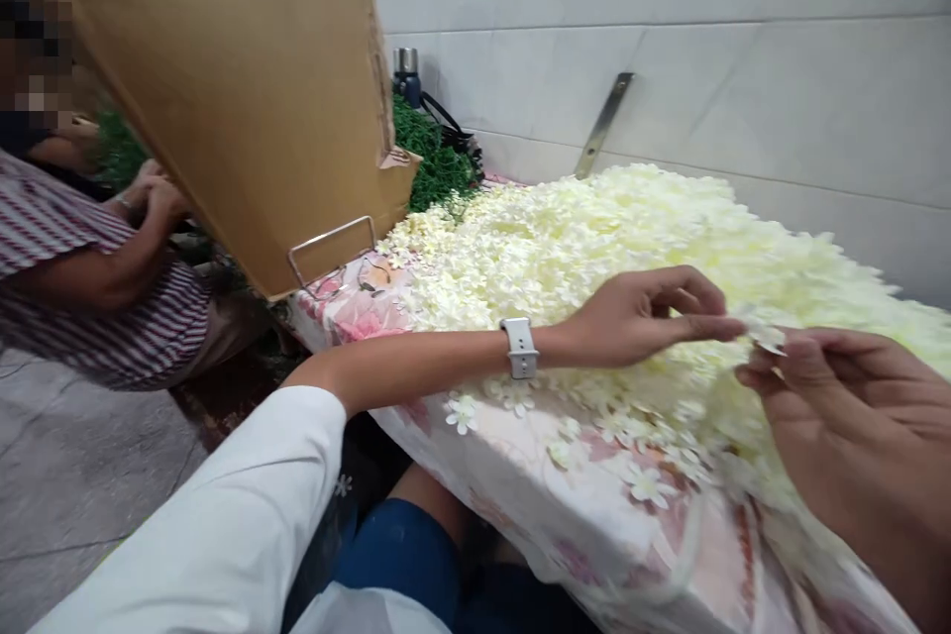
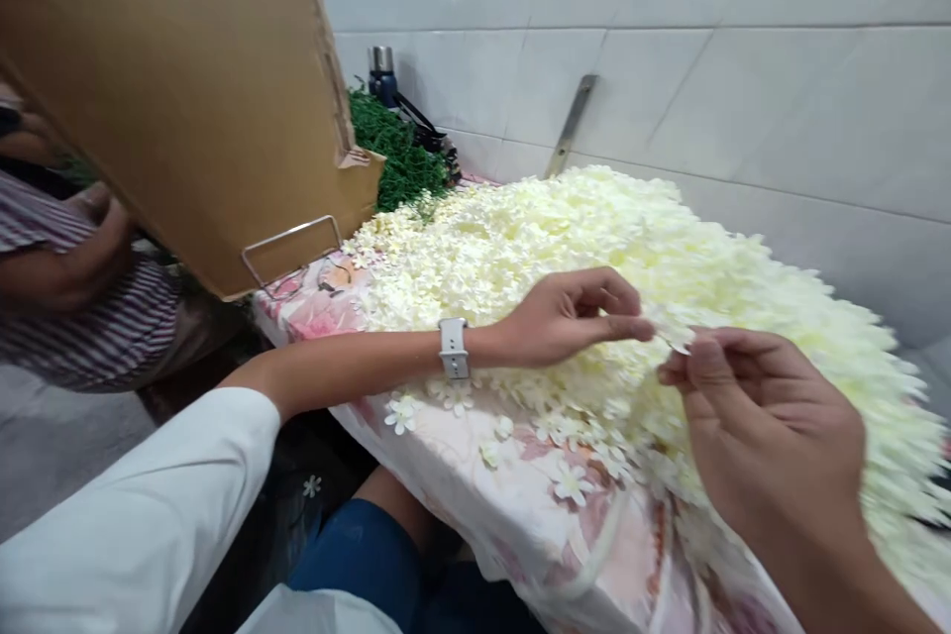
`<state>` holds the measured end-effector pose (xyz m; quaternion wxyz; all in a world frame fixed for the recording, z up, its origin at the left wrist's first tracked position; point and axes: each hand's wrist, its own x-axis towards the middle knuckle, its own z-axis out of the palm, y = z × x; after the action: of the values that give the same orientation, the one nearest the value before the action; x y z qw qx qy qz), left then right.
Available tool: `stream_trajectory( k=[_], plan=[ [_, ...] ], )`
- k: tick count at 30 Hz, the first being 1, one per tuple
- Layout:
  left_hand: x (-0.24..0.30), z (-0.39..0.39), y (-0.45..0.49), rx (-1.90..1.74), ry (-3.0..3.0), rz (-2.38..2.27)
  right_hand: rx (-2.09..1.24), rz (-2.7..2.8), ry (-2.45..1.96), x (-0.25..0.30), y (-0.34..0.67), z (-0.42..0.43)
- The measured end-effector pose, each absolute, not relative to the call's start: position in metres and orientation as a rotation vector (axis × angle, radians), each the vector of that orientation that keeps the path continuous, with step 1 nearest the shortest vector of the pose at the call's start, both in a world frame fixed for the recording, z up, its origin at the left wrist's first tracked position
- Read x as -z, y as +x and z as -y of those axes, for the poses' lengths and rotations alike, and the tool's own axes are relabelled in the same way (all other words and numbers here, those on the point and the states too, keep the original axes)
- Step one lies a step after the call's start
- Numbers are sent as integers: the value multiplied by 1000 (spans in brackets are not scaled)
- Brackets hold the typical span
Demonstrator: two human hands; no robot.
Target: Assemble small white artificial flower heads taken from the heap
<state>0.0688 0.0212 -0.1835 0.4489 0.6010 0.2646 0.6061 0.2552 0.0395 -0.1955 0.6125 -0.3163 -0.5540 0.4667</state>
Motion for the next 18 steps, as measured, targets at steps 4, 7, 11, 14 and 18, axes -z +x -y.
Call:
stream_trajectory(
  k=[4,7,11,14,18],
  plan=[
    [178,-20,65,-1541,1604,-794,-1037,1240,-778,182,244,-28],
    [177,-24,62,-1587,1578,-808,-976,1260,-793,181,245,-28],
    [178,-29,60,-1640,1565,-829,-872,1348,-807,185,251,-31],
    [179,-28,61,-1626,1603,-857,-783,1462,-819,188,254,-30],
    [178,-23,63,-1565,1688,-888,-647,1589,-802,188,254,-25]
  ],
)
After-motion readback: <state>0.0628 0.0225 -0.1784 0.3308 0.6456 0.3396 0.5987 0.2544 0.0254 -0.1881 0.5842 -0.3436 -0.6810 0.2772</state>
